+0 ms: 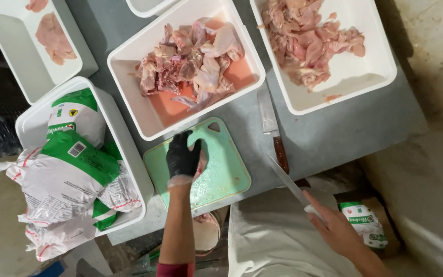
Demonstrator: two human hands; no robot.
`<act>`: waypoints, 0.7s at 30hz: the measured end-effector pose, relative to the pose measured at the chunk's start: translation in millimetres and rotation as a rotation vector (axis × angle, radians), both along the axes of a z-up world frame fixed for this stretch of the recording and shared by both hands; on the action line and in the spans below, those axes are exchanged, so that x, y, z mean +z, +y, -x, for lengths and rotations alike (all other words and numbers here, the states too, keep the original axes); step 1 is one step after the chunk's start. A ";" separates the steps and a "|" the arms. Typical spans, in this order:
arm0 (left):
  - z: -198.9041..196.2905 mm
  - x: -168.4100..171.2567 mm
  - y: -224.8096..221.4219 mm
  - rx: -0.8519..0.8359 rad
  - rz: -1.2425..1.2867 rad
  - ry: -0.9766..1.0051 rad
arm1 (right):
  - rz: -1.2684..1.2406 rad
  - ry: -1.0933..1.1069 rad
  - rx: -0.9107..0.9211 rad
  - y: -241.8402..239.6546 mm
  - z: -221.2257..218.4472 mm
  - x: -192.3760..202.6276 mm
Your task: Slicing and trimming raw chicken breasts on a cutting board in a food production environment.
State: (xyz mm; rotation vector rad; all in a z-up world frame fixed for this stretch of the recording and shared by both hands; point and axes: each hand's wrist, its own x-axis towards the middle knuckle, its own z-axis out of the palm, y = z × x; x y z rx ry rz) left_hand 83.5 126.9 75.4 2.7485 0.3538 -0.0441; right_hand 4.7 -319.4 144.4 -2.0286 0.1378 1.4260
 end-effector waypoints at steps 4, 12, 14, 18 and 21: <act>74.0 -17.3 24.5 0.122 0.016 -0.041 | -0.118 -0.054 0.028 10.5 11.3 -17.1; 90.7 -49.0 -36.3 -0.011 -0.063 -0.117 | -0.135 -0.061 -0.090 51.3 16.0 -10.8; 85.4 -53.2 -75.8 0.030 -0.077 -0.080 | 0.124 -0.113 -0.139 61.7 15.0 -6.9; 117.5 -67.3 -79.2 0.139 -0.122 -0.113 | 0.045 -0.206 -0.222 62.8 21.5 -8.7; 169.8 -64.1 -42.6 0.173 -0.078 0.034 | -0.106 -0.207 -0.286 68.8 23.7 -1.7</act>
